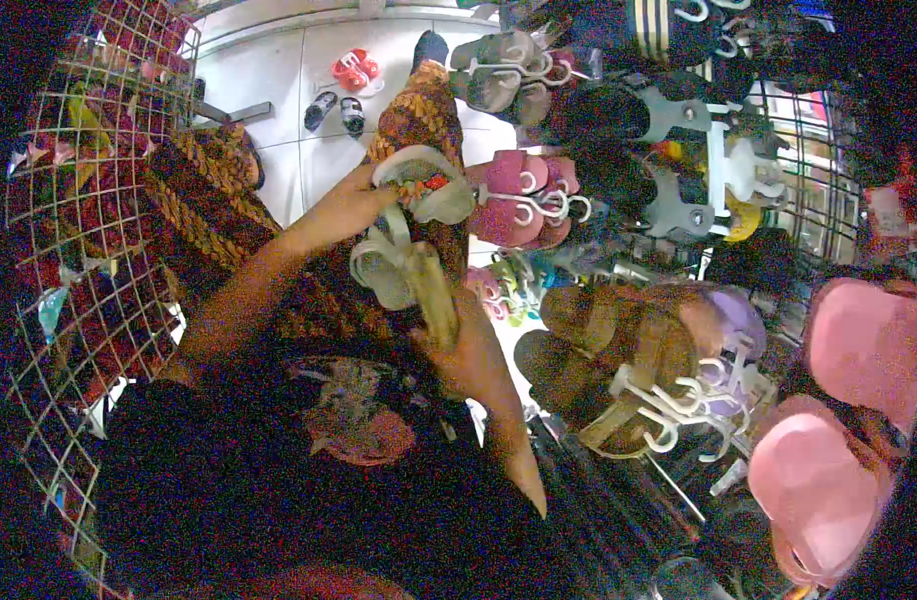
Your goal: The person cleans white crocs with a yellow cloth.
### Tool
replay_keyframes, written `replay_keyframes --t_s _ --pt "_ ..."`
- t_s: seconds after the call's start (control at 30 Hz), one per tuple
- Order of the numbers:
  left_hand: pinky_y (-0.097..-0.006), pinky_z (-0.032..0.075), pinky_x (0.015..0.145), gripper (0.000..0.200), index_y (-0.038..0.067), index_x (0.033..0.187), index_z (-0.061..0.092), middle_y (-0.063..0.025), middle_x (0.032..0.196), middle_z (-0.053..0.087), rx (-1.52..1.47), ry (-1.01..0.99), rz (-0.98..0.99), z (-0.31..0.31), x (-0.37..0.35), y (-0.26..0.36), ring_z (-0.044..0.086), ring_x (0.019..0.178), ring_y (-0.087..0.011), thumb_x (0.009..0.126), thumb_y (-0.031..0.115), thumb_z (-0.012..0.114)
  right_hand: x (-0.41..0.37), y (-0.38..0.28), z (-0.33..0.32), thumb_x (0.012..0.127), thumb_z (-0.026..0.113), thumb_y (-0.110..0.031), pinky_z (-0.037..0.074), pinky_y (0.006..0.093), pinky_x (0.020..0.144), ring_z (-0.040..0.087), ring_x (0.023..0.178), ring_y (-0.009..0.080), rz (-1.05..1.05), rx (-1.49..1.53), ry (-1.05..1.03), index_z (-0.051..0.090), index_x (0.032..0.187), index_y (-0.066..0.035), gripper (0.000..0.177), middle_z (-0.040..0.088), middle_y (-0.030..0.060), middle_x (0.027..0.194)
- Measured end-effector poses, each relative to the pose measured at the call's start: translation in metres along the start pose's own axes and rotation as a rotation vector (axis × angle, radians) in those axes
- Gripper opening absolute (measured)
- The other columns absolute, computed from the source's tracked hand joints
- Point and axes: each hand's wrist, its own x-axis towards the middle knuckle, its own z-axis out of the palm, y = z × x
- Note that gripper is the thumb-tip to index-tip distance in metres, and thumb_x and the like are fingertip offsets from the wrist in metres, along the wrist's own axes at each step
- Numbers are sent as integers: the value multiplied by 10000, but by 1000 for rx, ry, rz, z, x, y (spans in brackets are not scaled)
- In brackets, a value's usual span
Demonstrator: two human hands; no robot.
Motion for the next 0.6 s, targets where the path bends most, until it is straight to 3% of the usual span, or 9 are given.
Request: replay_keyframes --t_s 0.07,0.13,0.23,0.3,0.4,0.47,0.6 --pt "-306 489 841 437 -22 1291 516 -102 1127 637 -58 38 36 -2 -4 1 596 967 -159 875 107 556 1 0 -4 826 721 -211 394 375 1038 500 1270 337 76 63 51 323 1438 29 769 482 262 1378" --pt "-314 486 855 450 -25 1291 500 -111 1115 641 -46 46 35 0 -10 17 600 966 -172 864 99 572 5 21 0 830 699 -163 424 380 999 556 1191 302 57 43 166 368 1402 17 685 555 230 1293" --pt "-321 481 868 469 -29 1301 473 -139 1113 637 37 109 67 1 -6 14 602 978 -196 865 110 578 7 8 -5 830 674 -119 445 370 964 586 1125 268 243 3 255 410 1364 -1 607 594 198 1228" --pt "-331 471 895 494 -32 1318 445 -166 1140 623 178 142 29 2 -9 14 596 1013 -219 869 124 579 8 11 -3 824 667 -104 443 369 967 586 1122 274 175 34 281 423 1357 -7 594 595 197 1220" --pt "-337 448 947 541 -36 1358 394 -203 1216 582 288 -14 108 -6 -8 19 571 1092 -242 885 163 566 12 8 4 805 676 -84 435 375 981 581 1135 298 18 34 295 433 1357 -9 608 588 206 1225" --pt "-338 431 977 561 -35 1376 373 -203 1264 557 265 -91 49 -11 -12 25 551 1132 -244 893 184 557 14 -10 1 798 680 -75 431 377 987 575 1146 305 -127 -41 236 424 1370 -7 631 584 208 1233" --pt "-325 422 996 551 -35 1374 386 -184 1279 561 156 -206 4 -16 -14 30 540 1153 -227 902 199 547 15 -3 2 780 711 -82 412 388 1019 541 1205 314 -112 10 158 394 1406 -11 706 537 213 1309"
